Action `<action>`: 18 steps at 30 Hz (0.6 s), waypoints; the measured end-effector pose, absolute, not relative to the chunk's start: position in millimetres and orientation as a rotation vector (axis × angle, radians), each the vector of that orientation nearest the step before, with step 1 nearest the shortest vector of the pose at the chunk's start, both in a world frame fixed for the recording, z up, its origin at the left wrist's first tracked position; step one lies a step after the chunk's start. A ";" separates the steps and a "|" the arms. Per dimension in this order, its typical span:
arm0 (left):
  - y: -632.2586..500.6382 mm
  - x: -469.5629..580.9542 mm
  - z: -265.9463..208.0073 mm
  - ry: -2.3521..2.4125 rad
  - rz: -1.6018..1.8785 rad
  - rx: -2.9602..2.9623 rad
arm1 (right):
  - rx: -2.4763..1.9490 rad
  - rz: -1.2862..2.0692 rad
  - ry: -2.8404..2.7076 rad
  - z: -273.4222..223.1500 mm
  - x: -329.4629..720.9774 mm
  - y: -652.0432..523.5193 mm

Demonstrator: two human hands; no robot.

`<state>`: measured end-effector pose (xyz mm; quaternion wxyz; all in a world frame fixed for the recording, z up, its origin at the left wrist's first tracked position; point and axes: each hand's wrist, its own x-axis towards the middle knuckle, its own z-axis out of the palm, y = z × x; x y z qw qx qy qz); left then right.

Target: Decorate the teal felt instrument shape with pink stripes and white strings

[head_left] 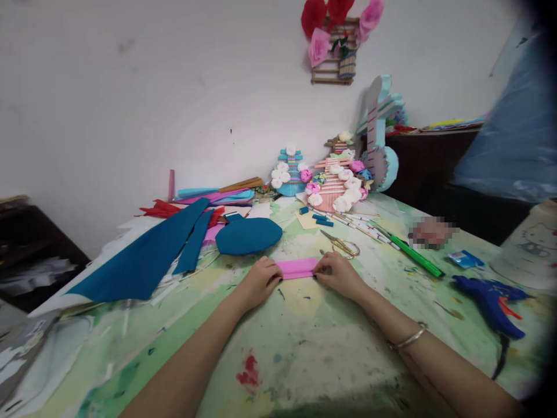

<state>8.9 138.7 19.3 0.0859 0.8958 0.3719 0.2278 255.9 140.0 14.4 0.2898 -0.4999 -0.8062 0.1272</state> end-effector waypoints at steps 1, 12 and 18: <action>138.9 8.9 18.8 1.127 0.673 2.664 | -1.330 0.331 -2.159 14.5 255.6 139.6; 149.9 16.0 2.2 1.439 0.728 2.450 | -1.380 0.305 -2.144 14.5 252.2 142.6; 146.3 17.2 7.9 1.421 0.782 2.414 | -1.373 0.243 -2.144 12.4 251.9 143.2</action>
